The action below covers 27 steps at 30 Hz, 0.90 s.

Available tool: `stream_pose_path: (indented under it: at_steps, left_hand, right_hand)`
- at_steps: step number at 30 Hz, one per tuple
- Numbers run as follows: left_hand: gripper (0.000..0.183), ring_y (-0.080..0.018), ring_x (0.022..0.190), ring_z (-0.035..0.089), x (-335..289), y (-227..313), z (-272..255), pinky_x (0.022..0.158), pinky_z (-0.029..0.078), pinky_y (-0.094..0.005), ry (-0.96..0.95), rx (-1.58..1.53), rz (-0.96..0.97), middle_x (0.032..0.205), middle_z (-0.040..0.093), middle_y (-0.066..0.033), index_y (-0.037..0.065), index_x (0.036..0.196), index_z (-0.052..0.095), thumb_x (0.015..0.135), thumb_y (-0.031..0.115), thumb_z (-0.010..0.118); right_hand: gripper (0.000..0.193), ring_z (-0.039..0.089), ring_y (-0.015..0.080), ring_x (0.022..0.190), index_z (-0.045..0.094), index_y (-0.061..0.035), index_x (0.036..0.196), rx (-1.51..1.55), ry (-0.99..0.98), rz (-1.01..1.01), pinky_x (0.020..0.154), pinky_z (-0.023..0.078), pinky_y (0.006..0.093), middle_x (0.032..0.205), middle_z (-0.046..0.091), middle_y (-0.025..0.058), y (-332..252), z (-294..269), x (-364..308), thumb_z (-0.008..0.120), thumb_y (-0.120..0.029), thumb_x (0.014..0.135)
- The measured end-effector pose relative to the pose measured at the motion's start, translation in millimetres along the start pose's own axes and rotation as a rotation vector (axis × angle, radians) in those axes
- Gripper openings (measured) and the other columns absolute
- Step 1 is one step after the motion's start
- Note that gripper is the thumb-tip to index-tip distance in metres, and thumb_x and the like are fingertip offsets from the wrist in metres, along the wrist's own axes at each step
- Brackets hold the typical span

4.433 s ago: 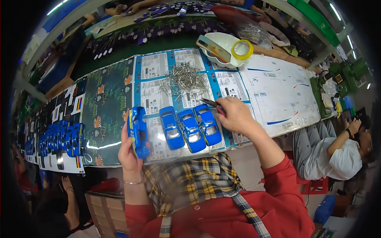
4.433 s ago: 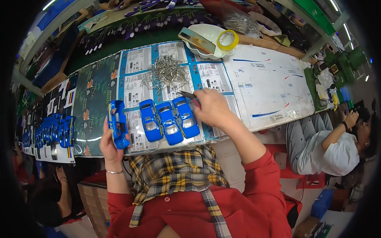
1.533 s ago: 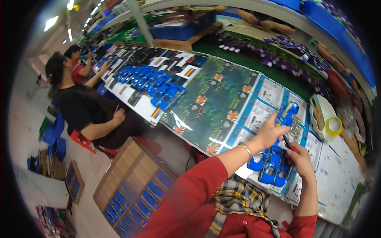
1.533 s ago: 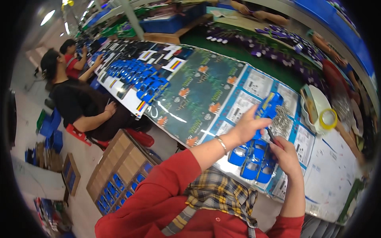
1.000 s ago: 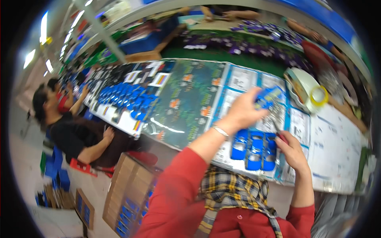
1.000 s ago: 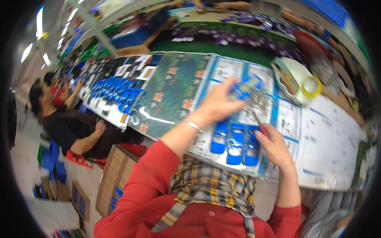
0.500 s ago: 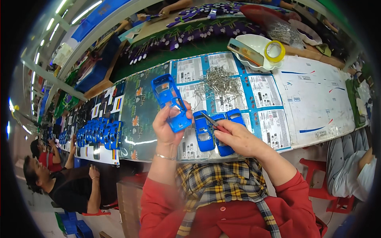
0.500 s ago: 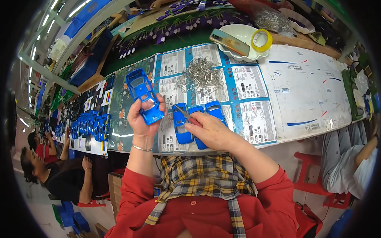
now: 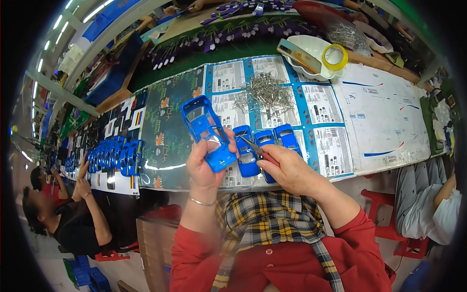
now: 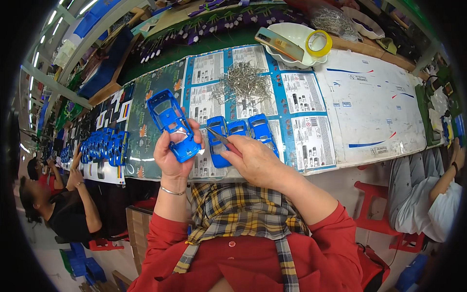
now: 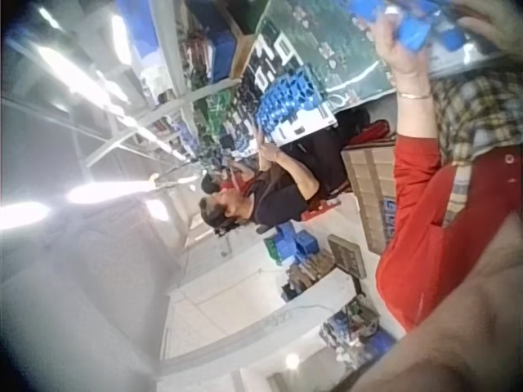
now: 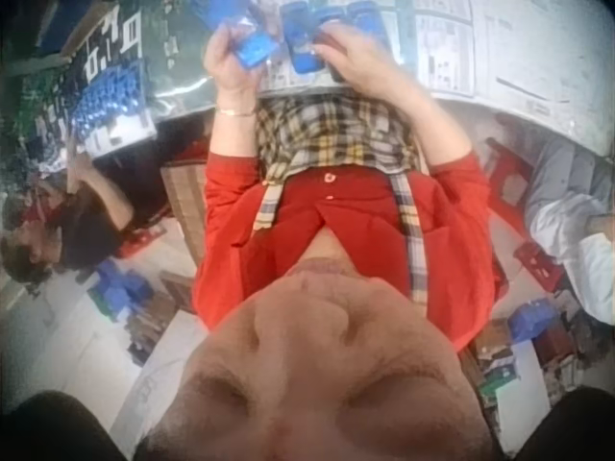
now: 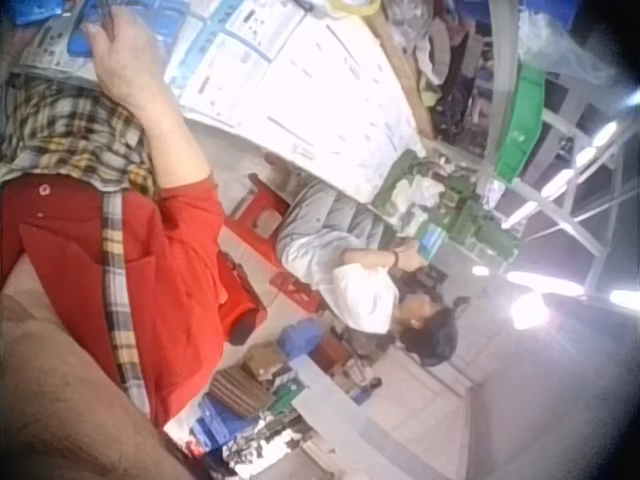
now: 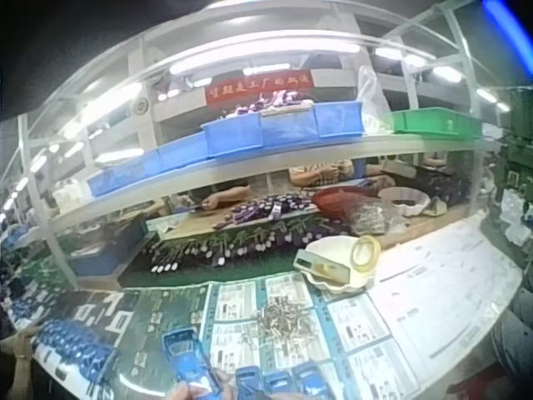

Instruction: The person trims excess plastic from toy car bodies using pliers and arranges the car bodies on the table.

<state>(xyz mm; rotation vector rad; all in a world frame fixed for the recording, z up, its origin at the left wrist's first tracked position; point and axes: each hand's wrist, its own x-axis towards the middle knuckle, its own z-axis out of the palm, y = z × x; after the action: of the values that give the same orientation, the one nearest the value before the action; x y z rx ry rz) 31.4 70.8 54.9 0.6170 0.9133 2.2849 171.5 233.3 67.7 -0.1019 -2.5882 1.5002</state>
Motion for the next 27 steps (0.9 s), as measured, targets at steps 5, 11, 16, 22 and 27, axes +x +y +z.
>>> stream_pose_path:
  at_steps: [5,11,16,22,27]
  left_hand:
    - [0.065,-0.033,0.102,0.06,-19,-4,-18,0.085,0.052,-0.0499,0.123,-0.028,0.072,0.116,0.058,-0.0188,0.001,0.136,0.04,0.091,0.044,0.058]
    - [0.072,-0.0401,0.122,0.05,-45,-2,-13,0.092,0.05,-0.0593,0.136,-0.096,0.04,0.14,0.042,-0.016,0.013,0.146,0.026,0.09,0.043,0.06]
    - [0.079,-0.0436,0.122,0.048,-56,-6,-11,0.089,0.05,-0.0631,0.106,-0.056,0.116,0.14,0.04,-0.0201,0.01,0.144,0.032,0.086,0.057,0.058]
    - [0.077,-0.0441,0.117,0.052,-62,-6,-16,0.086,0.05,-0.0651,0.098,-0.116,0.175,0.135,0.045,-0.0217,0.014,0.143,0.034,0.086,0.062,0.055]
    - [0.074,-0.0441,0.115,0.053,-63,-5,-16,0.085,0.051,-0.0649,0.088,-0.086,0.161,0.133,0.046,-0.0221,0.014,0.141,0.036,0.087,0.062,0.053]
  right_hand:
    - [0.027,0.059,0.0368,0.082,0.056,-0.0006,0.106,-0.018,0.079,-0.065,0.07,0.046,0.0433,0.088,0.06,0.0187,-7,7,-12,0.062,-0.022,0.09]
    - [0.021,0.061,0.0347,0.079,0.053,-0.0028,0.099,-0.178,0.034,-0.181,0.066,0.049,0.0425,0.085,0.059,0.0155,-10,30,-16,0.063,-0.018,0.088]
    - [0.023,0.061,0.031,0.076,0.053,-0.0033,0.099,-0.354,0.01,-0.234,0.064,0.05,0.0398,0.083,0.057,0.0135,-14,39,-17,0.064,-0.019,0.087]
    - [0.024,0.061,0.0293,0.074,0.053,-0.0033,0.101,-0.387,0.024,-0.283,0.062,0.049,0.0384,0.083,0.057,0.0125,-17,42,-20,0.064,-0.019,0.087]
    - [0.024,0.059,0.0275,0.072,0.054,-0.0035,0.101,-0.434,-0.004,-0.28,0.062,0.049,0.0369,0.081,0.056,0.0112,-20,42,-19,0.064,-0.019,0.086]
